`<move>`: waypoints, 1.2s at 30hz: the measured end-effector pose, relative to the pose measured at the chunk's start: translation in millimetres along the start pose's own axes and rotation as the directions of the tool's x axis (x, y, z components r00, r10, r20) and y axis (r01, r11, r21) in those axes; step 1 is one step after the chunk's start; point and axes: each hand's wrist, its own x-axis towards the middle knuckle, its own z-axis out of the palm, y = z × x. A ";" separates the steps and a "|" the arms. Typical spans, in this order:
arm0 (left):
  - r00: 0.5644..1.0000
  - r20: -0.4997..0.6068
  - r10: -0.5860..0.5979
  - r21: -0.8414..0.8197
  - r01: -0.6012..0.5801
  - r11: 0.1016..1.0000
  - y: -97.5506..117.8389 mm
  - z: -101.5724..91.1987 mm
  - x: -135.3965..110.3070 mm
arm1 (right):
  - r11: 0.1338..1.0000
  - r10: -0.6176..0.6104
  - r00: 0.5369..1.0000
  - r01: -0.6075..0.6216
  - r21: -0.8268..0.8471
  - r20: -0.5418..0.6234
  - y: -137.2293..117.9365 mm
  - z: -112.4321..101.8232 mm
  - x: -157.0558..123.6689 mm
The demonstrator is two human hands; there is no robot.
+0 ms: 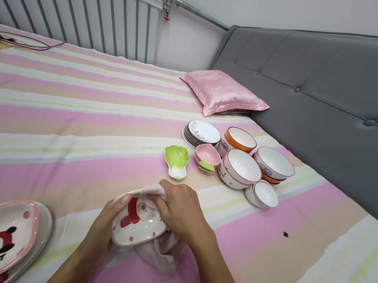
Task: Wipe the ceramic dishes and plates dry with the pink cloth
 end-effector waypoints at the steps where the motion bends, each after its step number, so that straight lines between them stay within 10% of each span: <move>1: 1.000 0.003 0.010 -0.005 -0.010 1.000 -0.1 0.3 0.0 | 1.000 -0.003 1.000 0.003 0.001 -0.004 0.4 0.6 0.5; 28: 0.900 -0.394 0.187 -0.299 -0.318 0.900 -5.4 -1.5 6.3 | 0.931 0.233 0.970 -0.201 0.306 -0.070 -18.3 35.6 8.1; 36: 0.883 -0.405 0.236 -0.299 -0.372 0.879 -7.4 -1.1 5.1 | 0.767 0.271 0.955 -0.291 0.572 0.122 -19.6 45.7 4.4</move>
